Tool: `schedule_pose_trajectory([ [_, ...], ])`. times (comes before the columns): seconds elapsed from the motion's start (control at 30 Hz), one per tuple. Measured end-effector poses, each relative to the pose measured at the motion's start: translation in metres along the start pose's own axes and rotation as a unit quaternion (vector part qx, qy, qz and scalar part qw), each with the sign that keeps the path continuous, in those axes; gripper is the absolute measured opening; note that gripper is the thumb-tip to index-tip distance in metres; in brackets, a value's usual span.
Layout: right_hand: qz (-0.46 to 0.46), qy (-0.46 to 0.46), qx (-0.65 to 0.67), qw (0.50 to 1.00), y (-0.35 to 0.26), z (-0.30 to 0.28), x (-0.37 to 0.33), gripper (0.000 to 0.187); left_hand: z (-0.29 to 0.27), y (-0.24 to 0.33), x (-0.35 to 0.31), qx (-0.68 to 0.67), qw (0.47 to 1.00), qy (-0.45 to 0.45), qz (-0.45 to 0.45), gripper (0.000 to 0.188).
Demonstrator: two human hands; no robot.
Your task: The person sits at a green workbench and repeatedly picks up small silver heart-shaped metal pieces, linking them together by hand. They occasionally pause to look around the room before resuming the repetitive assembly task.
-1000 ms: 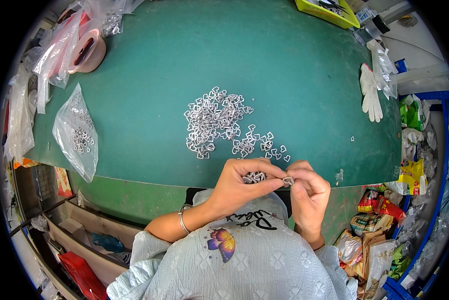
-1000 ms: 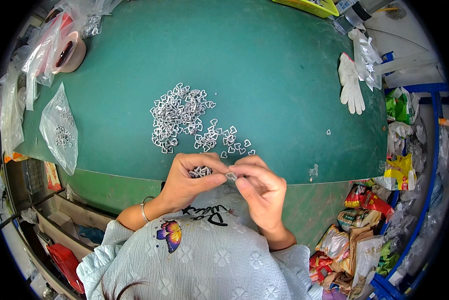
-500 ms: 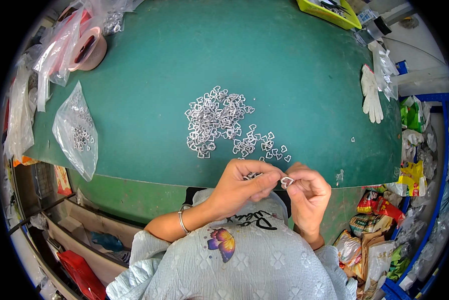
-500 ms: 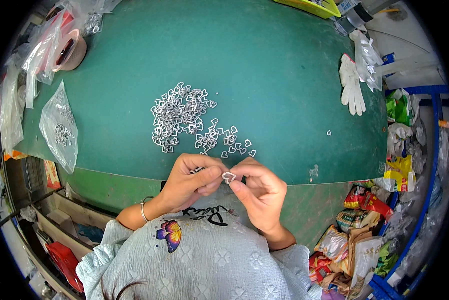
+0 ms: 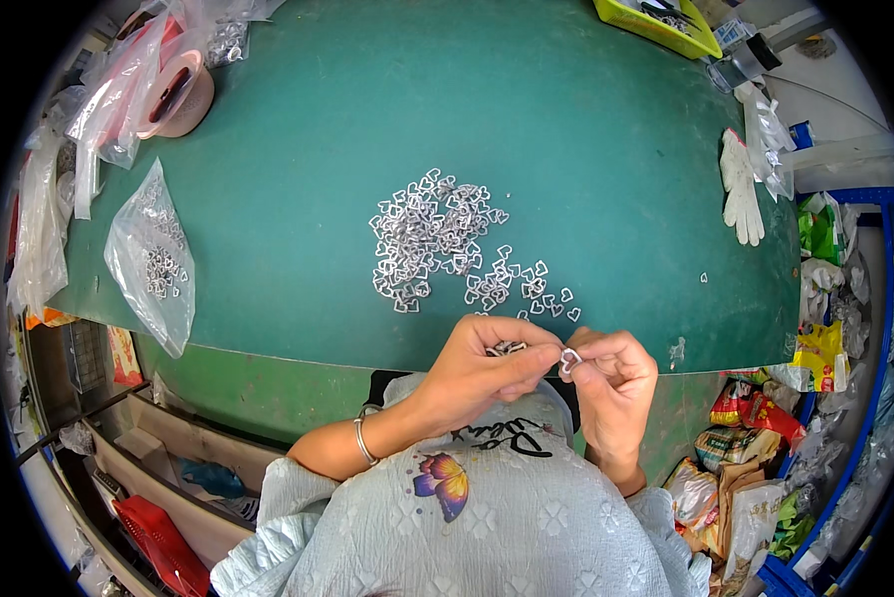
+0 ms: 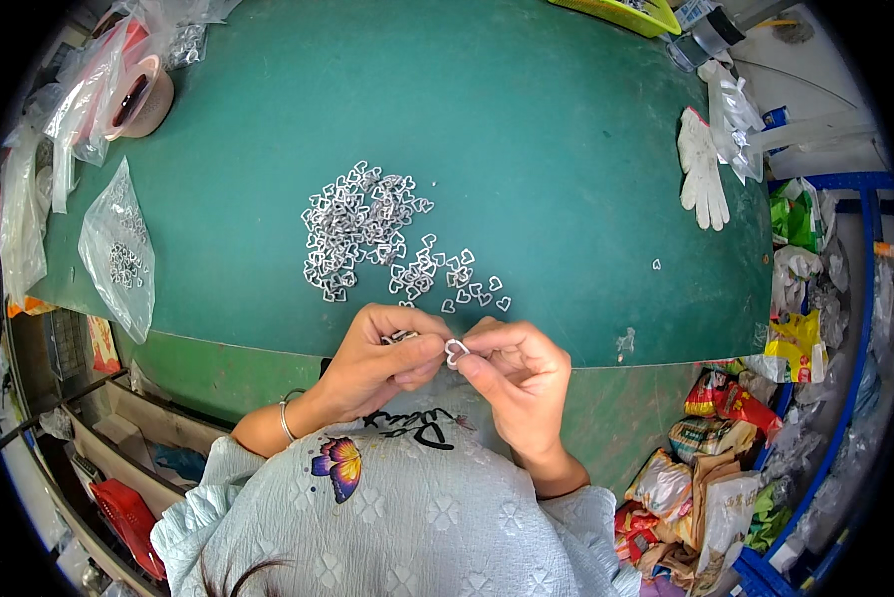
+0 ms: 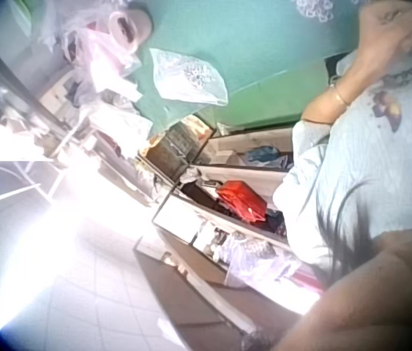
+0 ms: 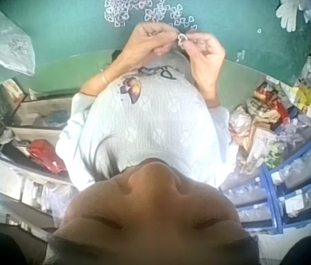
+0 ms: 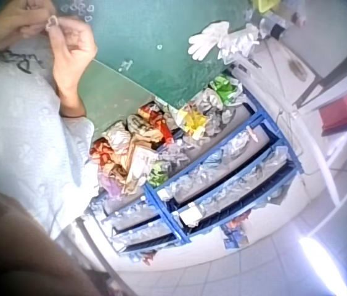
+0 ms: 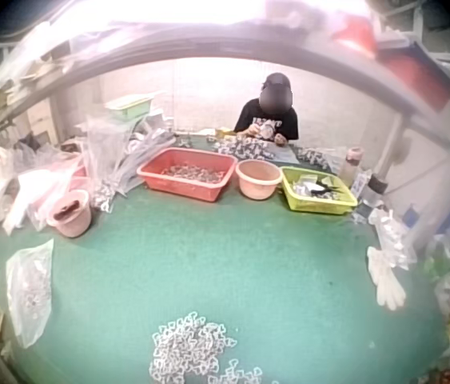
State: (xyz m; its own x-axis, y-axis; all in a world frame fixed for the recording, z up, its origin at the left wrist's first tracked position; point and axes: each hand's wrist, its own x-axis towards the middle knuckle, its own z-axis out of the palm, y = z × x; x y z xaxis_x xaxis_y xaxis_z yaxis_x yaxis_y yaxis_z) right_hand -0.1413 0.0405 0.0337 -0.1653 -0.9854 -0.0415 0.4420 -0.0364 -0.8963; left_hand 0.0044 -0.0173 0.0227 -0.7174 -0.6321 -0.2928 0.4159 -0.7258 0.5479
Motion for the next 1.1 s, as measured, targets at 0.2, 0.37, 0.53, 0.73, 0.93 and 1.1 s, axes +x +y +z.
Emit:
schedule_pose_trajectory([
  [0.2, 0.021, 0.004, 0.009, 1.000, 0.001, -0.001, 0.000, 0.011, -0.002, -0.001, 0.000, -0.015, 1.000, -0.004, -0.015, 0.018],
  [0.37, 0.026, 0.010, 0.016, 0.999, 0.002, -0.001, 0.000, 0.010, -0.003, -0.002, 0.001, -0.030, 0.999, -0.007, -0.033, 0.019],
  [0.53, 0.029, 0.012, 0.021, 0.999, 0.003, -0.002, 0.000, 0.008, -0.003, -0.002, 0.001, -0.035, 0.998, -0.009, -0.042, 0.020],
  [0.73, 0.023, 0.010, 0.015, 1.000, 0.004, -0.003, 0.000, 0.009, -0.005, -0.002, 0.001, -0.045, 0.998, -0.016, -0.047, 0.019],
  [0.93, -0.050, -0.018, -0.265, 0.963, 0.001, -0.007, 0.004, 0.013, -0.018, 0.000, 0.005, 0.078, 0.993, -0.039, -0.076, 0.022],
  [1.1, -0.092, -0.033, -0.421, 0.902, 0.009, -0.008, 0.012, 0.014, -0.024, -0.009, 0.002, 0.087, 0.994, 0.008, -0.060, 0.022],
])
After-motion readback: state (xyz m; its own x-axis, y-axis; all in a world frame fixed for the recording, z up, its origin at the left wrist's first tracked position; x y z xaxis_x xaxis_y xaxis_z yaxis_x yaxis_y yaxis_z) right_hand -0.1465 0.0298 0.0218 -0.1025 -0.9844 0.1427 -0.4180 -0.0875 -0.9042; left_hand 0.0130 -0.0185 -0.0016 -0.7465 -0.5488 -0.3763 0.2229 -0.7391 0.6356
